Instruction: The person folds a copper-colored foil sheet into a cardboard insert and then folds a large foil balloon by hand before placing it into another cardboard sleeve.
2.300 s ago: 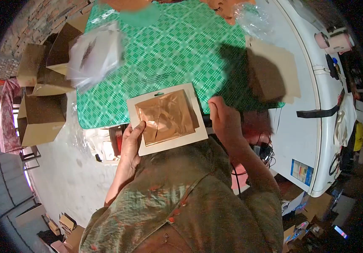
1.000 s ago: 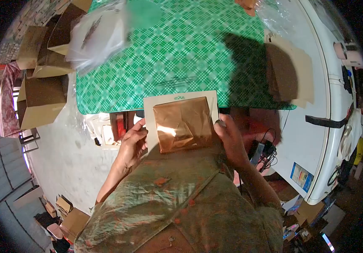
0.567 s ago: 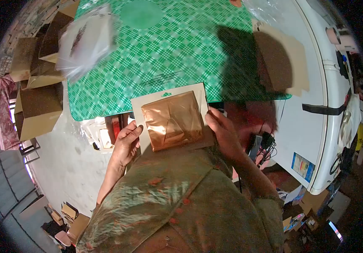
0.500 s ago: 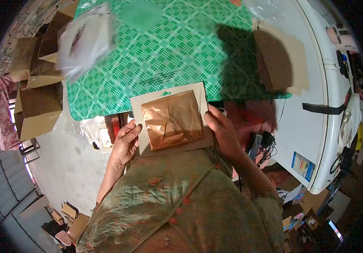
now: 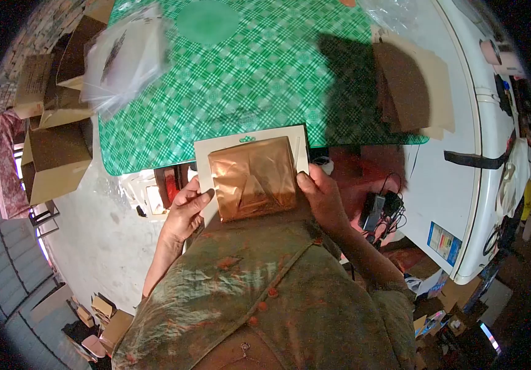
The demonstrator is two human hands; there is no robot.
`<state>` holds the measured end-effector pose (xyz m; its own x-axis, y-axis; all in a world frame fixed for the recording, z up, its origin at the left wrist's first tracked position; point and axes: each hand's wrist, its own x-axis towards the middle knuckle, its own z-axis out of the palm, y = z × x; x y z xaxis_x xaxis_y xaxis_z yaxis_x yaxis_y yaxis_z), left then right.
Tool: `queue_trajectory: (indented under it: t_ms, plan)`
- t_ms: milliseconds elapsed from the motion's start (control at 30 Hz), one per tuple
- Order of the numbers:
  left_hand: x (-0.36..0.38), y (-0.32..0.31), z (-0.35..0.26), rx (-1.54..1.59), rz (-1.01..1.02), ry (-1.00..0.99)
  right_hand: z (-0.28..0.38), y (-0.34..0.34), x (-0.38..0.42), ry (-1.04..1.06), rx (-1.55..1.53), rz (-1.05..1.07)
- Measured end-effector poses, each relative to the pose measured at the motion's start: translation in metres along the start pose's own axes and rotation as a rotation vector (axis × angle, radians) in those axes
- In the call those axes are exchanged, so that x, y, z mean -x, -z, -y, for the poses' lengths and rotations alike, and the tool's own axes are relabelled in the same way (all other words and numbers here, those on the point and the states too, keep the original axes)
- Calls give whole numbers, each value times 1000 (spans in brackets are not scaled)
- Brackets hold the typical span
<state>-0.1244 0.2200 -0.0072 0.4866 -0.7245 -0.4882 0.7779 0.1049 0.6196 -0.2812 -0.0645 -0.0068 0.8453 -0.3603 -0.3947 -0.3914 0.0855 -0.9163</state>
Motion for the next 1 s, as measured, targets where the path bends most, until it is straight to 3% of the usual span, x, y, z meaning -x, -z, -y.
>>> queue_trajectory:
  t_ms: [133,233,433,533,633,800,867,1000]
  plan:
    - [10,0,-6,-168,-31,27,10,-1,6,1,78,-15]
    - [17,-1,-8,-175,16,26,22,-1,13,-133,5,-18]
    - [36,12,0,-183,82,140,7,14,23,-331,196,23]
    - [34,14,3,-180,67,146,7,9,24,-52,105,96]
    - [25,13,3,-135,29,146,3,2,18,77,-23,60]
    - [11,-11,-4,-161,30,-7,16,-7,7,5,-103,66]
    - [8,-14,-4,-259,-31,-26,11,-11,3,52,-69,42]
    - [0,-14,8,-409,-149,-156,18,-19,4,-85,-105,2]
